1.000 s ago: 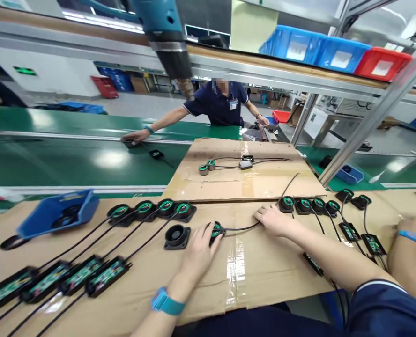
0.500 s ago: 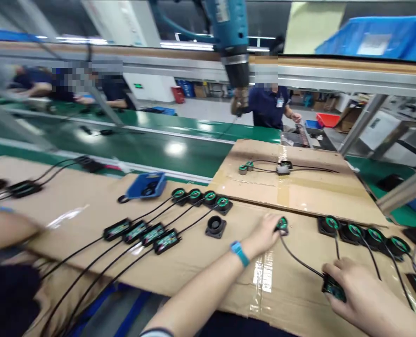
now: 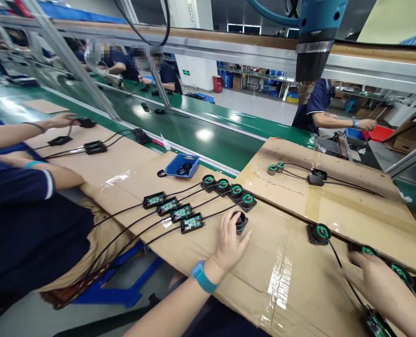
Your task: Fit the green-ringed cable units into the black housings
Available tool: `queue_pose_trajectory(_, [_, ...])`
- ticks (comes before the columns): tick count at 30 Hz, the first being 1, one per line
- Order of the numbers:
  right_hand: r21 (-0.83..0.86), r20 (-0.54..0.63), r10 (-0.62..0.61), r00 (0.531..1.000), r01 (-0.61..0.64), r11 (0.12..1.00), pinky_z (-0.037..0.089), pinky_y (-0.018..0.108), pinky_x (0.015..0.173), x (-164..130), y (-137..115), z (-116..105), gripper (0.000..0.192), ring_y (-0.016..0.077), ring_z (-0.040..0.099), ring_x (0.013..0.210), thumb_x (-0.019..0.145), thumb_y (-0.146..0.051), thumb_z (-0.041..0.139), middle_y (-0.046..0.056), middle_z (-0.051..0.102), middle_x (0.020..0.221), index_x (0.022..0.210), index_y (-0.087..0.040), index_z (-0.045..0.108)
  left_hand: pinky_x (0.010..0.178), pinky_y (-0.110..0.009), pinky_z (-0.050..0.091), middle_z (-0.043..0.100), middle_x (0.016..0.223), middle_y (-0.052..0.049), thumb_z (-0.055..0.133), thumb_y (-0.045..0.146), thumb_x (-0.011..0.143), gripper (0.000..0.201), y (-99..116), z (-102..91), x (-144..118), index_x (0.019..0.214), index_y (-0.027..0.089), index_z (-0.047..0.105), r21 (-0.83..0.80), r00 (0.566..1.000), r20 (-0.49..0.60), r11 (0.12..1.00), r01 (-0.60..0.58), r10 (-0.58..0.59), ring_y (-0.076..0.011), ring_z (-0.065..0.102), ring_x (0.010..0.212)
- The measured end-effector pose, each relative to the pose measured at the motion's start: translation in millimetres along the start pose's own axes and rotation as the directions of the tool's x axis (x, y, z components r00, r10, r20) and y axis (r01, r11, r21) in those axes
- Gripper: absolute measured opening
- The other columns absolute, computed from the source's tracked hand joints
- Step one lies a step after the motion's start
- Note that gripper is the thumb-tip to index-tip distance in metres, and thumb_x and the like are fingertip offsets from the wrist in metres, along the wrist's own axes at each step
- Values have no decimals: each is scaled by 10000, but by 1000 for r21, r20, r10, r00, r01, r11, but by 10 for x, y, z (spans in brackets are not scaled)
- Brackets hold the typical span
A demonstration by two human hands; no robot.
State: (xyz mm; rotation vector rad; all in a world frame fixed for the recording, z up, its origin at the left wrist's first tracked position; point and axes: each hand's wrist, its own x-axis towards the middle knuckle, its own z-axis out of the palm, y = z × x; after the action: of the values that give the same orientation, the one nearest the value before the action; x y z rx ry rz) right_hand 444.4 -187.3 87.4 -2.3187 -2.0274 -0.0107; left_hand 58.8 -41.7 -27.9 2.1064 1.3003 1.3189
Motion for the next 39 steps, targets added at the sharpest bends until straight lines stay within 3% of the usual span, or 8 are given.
queue_pose_trajectory(4, [63, -82, -202, 976, 208, 976, 458, 444, 981, 1319, -683, 37, 407, 307, 599, 1131, 938, -502, 519, 154, 669, 1193, 1139, -175, 655, 1110, -549, 436, 441, 1460, -168, 551, 230, 936, 483, -118, 127, -23, 1403, 220, 430, -7, 987, 159, 1000, -8, 9, -327, 452, 1361])
queue_pose_trajectory(8, [-62, -127, -142, 982, 135, 989, 312, 529, 1101, 2582, -1332, 326, 548, 350, 337, 1413, 921, -433, 583, 190, 373, 1549, 1389, -159, 509, 1056, -558, 473, 545, 1352, -166, 579, 234, 913, 543, -95, 167, -39, 1422, 212, 391, -57, 982, 186, 998, -24, 34, -318, 539, 1257])
queue_pose_trajectory(11, [-102, -32, -100, 994, 96, 990, 191, 538, 1162, 3182, -1677, 517, 649, 360, 145, 1497, 898, -408, 624, 220, 217, 1614, 1443, -112, 431, 1078, -560, 456, 539, 1370, -173, 637, 229, 854, 713, -104, 115, -12, 1478, 187, 294, -113, 979, 202, 993, 44, -20, -317, 527, 1280])
queue_pose_trajectory(14, [-95, 34, -99, 995, 102, 990, 136, 542, 1175, 3427, -1842, 622, 472, 354, 176, 1489, 898, -275, 604, 249, 404, 1508, 1317, -72, 526, 1118, -521, 431, 501, 1430, -167, 623, 163, 811, 829, -118, 87, 16, 1525, 187, 203, -188, 964, 265, 980, 58, -6, -294, 492, 1332])
queue_pose_trajectory(23, [-33, 91, -198, 976, 201, 979, 469, 339, 832, 2605, -1802, 234, 328, 274, 660, 972, 901, -423, 640, 145, 721, 1016, 1080, -149, 654, 1065, -574, 430, 574, 1280, -155, 863, 380, 676, 973, -130, 167, 22, 1461, 190, 320, -81, 980, 134, 984, 156, -145, -350, 557, 1208])
queue_pose_trajectory(28, [401, -84, -166, 983, 186, 897, 505, 319, 805, 1662, -1925, 12, 377, 244, 694, 922, 821, -430, 732, 71, 747, 1000, 1116, -200, 689, 1122, -480, 417, 529, 1402, -146, 666, 159, 796, 907, -105, 125, 16, 1545, 214, 157, -272, 959, 272, 949, 158, -82, -277, 516, 1309])
queue_pose_trajectory(34, [729, -16, -5, 1000, 15, 684, 550, 364, 844, 1024, -2151, 236, 452, 238, 703, 891, 765, -409, 754, 74, 749, 1032, 1148, -180, 683, 1085, -553, 427, 582, 1305, -137, 825, 317, 715, 861, -62, 109, -12, 1435, 203, 367, -145, 968, 186, 970, 197, -169, -332, 539, 1248])
queue_pose_trajectory(39, [754, -58, 29, 998, 24, 656, 554, 382, 852, 917, -2189, 462, 448, 236, 701, 895, 799, -396, 710, 83, 746, 1047, 1182, -168, 673, 1058, -501, 468, 625, 1255, -100, 719, 201, 792, 510, -46, 75, 6, 1259, 226, 518, -218, 965, 237, 962, 164, -111, -284, 587, 1194])
